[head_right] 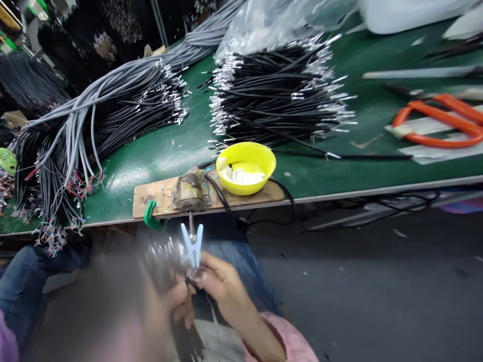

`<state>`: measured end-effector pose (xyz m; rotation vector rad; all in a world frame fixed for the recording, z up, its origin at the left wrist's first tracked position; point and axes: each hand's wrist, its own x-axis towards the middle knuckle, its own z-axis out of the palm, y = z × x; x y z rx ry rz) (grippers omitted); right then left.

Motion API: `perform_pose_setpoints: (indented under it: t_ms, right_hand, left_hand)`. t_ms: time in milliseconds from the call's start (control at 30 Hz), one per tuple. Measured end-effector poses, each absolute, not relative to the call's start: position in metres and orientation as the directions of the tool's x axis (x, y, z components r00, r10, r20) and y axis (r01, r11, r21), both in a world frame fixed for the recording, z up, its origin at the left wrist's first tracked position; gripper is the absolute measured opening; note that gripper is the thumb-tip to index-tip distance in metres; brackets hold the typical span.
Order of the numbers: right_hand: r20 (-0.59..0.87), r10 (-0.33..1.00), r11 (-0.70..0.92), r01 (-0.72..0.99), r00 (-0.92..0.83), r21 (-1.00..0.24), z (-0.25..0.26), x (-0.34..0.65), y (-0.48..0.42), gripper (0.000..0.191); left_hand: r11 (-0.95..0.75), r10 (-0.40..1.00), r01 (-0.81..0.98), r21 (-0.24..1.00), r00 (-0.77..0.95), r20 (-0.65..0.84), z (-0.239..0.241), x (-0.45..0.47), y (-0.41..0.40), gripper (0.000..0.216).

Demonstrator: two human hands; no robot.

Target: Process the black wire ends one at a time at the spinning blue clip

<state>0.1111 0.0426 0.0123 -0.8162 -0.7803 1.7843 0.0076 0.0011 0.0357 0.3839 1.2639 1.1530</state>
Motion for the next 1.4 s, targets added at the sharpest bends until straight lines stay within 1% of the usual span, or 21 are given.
perform_pose_setpoints:
  t_ms: [67, 167, 233, 267, 333, 400, 467, 533, 567, 633, 700, 733, 767, 833, 900, 933, 967, 1033, 1100, 1233, 1400]
  right_hand:
    - [-0.147, 0.948, -0.264, -0.444, -0.282, -0.856, 0.015, 0.114, 0.043, 0.027]
    - [-0.148, 0.953, -0.252, -0.417, -0.266, -0.874, 0.015, 0.114, 0.039, 0.027]
    - [-0.099, 0.983, -0.152, -0.38, -0.156, -0.913, 0.015, 0.113, 0.036, 0.028]
    - [-0.029, 0.997, -0.049, -0.328, -0.066, -0.943, 0.015, 0.113, 0.035, 0.028]
    - [0.177, 0.98, 0.19, -0.179, 0.086, -0.965, 0.015, 0.113, 0.034, 0.025]
    - [0.364, 0.924, 0.374, -0.082, 0.119, -0.924, 0.015, 0.115, 0.035, 0.019]
    - [0.444, 0.892, 0.451, -0.102, 0.083, -0.887, 0.014, 0.118, 0.037, 0.015]
    - [0.39, 0.921, 0.383, -0.196, 0.0, -0.903, 0.011, 0.12, 0.038, 0.019]
    - [0.316, 0.947, 0.289, -0.272, -0.059, -0.918, 0.009, 0.121, 0.038, 0.023]
    - [0.11, 0.971, 0.001, -0.456, -0.214, -0.89, 0.005, 0.121, 0.037, 0.033]
    - [-0.065, 0.92, -0.297, -0.581, -0.387, -0.758, 0.0, 0.119, 0.036, 0.039]
    - [-0.124, 0.888, -0.397, -0.601, -0.444, -0.694, -0.003, 0.118, 0.035, 0.04]
    - [-0.178, 0.867, -0.455, -0.595, -0.465, -0.662, -0.006, 0.118, 0.035, 0.04]
    - [-0.276, 0.878, -0.463, -0.55, -0.39, -0.695, -0.011, 0.118, 0.035, 0.035]
    - [-0.299, 0.926, -0.376, -0.495, -0.23, -0.783, -0.012, 0.12, 0.036, 0.028]
    - [-0.261, 0.95, -0.312, -0.467, -0.173, -0.827, -0.011, 0.122, 0.037, 0.026]
    - [-0.196, 0.97, -0.241, -0.438, -0.146, -0.866, -0.008, 0.124, 0.038, 0.026]
    - [-0.01, 0.984, -0.075, -0.37, -0.176, -0.926, -0.001, 0.127, 0.039, 0.024]
    - [0.107, 0.978, 0.055, -0.272, -0.179, -0.961, 0.007, 0.128, 0.04, 0.018]
    - [0.247, 0.967, 0.237, -0.148, -0.053, -0.96, 0.015, 0.124, 0.039, 0.011]
    - [0.491, 0.866, 0.494, -0.001, 0.096, -0.87, 0.021, 0.118, 0.035, 0.019]
  left_hand:
    - [0.432, 0.839, -0.469, 0.77, -0.103, -0.534, 0.032, 0.01, 0.002, 0.038]
    - [0.406, 0.853, -0.478, 0.779, -0.108, -0.511, 0.026, 0.016, 0.002, 0.045]
    - [0.346, 0.866, -0.456, 0.82, -0.181, -0.466, 0.024, 0.021, 0.0, 0.044]
    - [0.317, 0.865, -0.436, 0.842, -0.231, -0.445, 0.023, 0.022, -0.001, 0.043]
    - [0.304, 0.857, -0.4, 0.865, -0.282, -0.432, 0.021, 0.023, -0.003, 0.041]
    - [0.34, 0.843, -0.408, 0.848, -0.268, -0.467, 0.021, 0.022, -0.005, 0.04]
    - [0.363, 0.836, -0.432, 0.825, -0.239, -0.493, 0.021, 0.02, -0.005, 0.041]
    - [0.366, 0.836, -0.449, 0.815, -0.227, -0.5, 0.021, 0.019, -0.005, 0.042]
    - [0.369, 0.84, -0.451, 0.813, -0.214, -0.499, 0.022, 0.019, -0.006, 0.043]
    - [0.373, 0.846, -0.453, 0.81, -0.193, -0.497, 0.023, 0.021, -0.006, 0.044]
    - [0.381, 0.851, -0.451, 0.807, -0.171, -0.497, 0.024, 0.022, -0.007, 0.045]
    - [0.385, 0.852, -0.449, 0.807, -0.163, -0.497, 0.024, 0.022, -0.007, 0.045]
    - [0.387, 0.853, -0.446, 0.807, -0.159, -0.497, 0.024, 0.022, -0.008, 0.045]
    - [0.388, 0.854, -0.439, 0.811, -0.161, -0.495, 0.023, 0.021, -0.008, 0.046]
    - [0.388, 0.851, -0.431, 0.815, -0.172, -0.496, 0.023, 0.019, -0.008, 0.046]
    - [0.389, 0.849, -0.427, 0.816, -0.177, -0.497, 0.023, 0.019, -0.007, 0.046]
    - [0.391, 0.847, -0.425, 0.816, -0.181, -0.5, 0.023, 0.018, -0.006, 0.046]
    - [0.396, 0.843, -0.422, 0.816, -0.186, -0.505, 0.023, 0.017, -0.004, 0.046]
    - [0.398, 0.839, -0.414, 0.819, -0.197, -0.508, 0.023, 0.016, -0.003, 0.044]
    - [0.38, 0.837, -0.37, 0.848, -0.252, -0.485, 0.024, 0.015, -0.002, 0.041]
    - [0.343, 0.834, -0.28, 0.896, -0.347, -0.428, 0.022, 0.012, -0.006, 0.035]
